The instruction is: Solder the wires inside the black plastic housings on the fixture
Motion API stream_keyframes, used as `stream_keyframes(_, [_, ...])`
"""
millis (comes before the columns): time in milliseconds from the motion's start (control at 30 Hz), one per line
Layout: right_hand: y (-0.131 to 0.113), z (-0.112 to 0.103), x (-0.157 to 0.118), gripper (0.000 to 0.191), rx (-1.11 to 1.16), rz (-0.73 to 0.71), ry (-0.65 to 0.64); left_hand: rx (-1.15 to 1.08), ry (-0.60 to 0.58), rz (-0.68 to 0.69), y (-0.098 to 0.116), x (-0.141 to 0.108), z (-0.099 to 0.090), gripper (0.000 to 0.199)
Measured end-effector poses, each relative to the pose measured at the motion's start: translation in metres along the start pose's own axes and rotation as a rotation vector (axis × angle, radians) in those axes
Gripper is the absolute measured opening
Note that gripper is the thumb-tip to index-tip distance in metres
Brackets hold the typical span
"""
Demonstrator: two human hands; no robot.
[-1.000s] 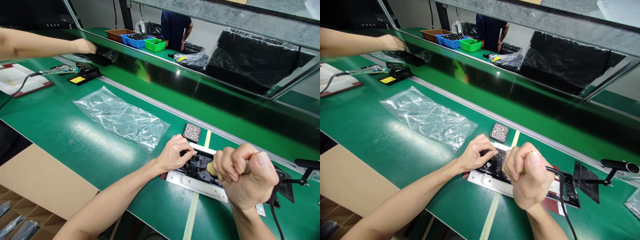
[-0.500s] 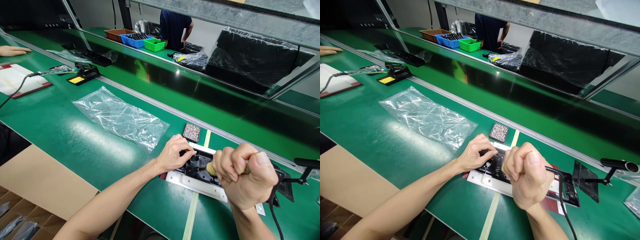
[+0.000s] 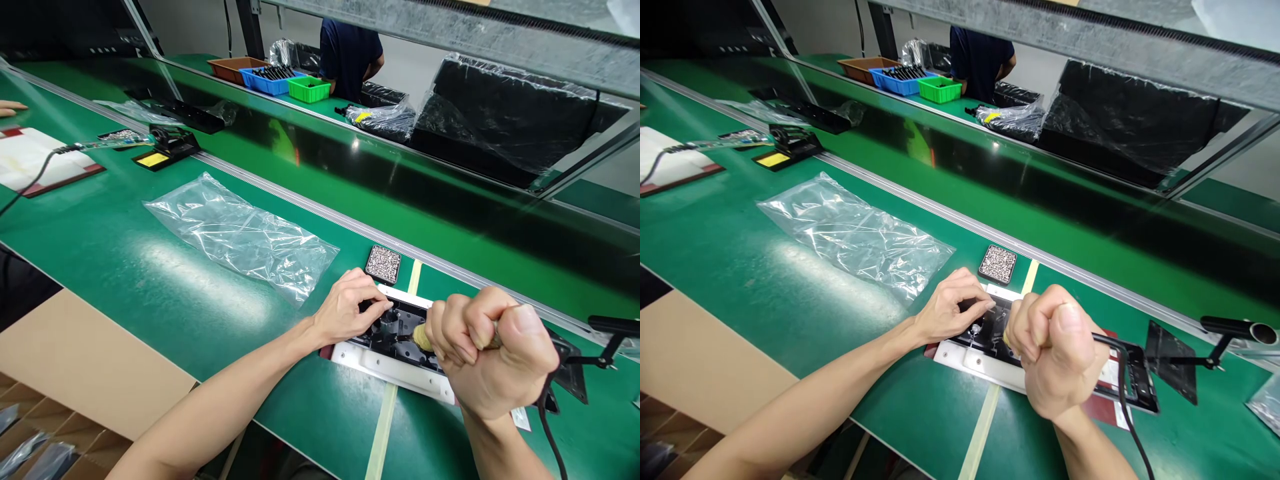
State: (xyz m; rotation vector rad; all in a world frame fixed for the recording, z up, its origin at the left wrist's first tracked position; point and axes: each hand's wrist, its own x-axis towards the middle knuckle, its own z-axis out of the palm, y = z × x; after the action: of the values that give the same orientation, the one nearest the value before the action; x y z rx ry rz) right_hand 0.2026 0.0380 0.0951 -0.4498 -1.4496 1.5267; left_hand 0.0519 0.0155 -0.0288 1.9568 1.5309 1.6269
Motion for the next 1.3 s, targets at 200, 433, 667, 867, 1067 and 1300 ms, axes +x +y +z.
stream_keyframes(200, [0.0,0.0,0.001,0.046,0.015,-0.002,-0.011,0.006,-0.001,0.001,0.0,0.0,-0.001,0.019])
stream_keyframes(433, [0.0,-0.001,0.0,0.045,0.024,-0.006,0.004,0.004,-0.006,-0.002,0.0,-0.001,0.0,0.019])
stream_keyframes(667, [0.0,0.0,0.001,0.045,0.005,-0.017,0.0,0.001,-0.001,0.005,0.0,-0.001,0.001,0.017])
stream_keyframes(867, [0.001,0.0,0.0,0.046,0.029,0.015,0.016,-0.001,-0.005,0.005,-0.001,0.001,0.0,0.015])
stream_keyframes(1067, [0.002,0.0,0.0,0.045,0.05,0.006,0.005,0.0,-0.005,0.007,-0.002,0.0,0.0,0.016])
stream_keyframes(1300, [0.002,-0.01,0.002,0.042,0.029,0.006,-0.092,-0.016,-0.001,0.011,-0.004,-0.001,0.001,0.016])
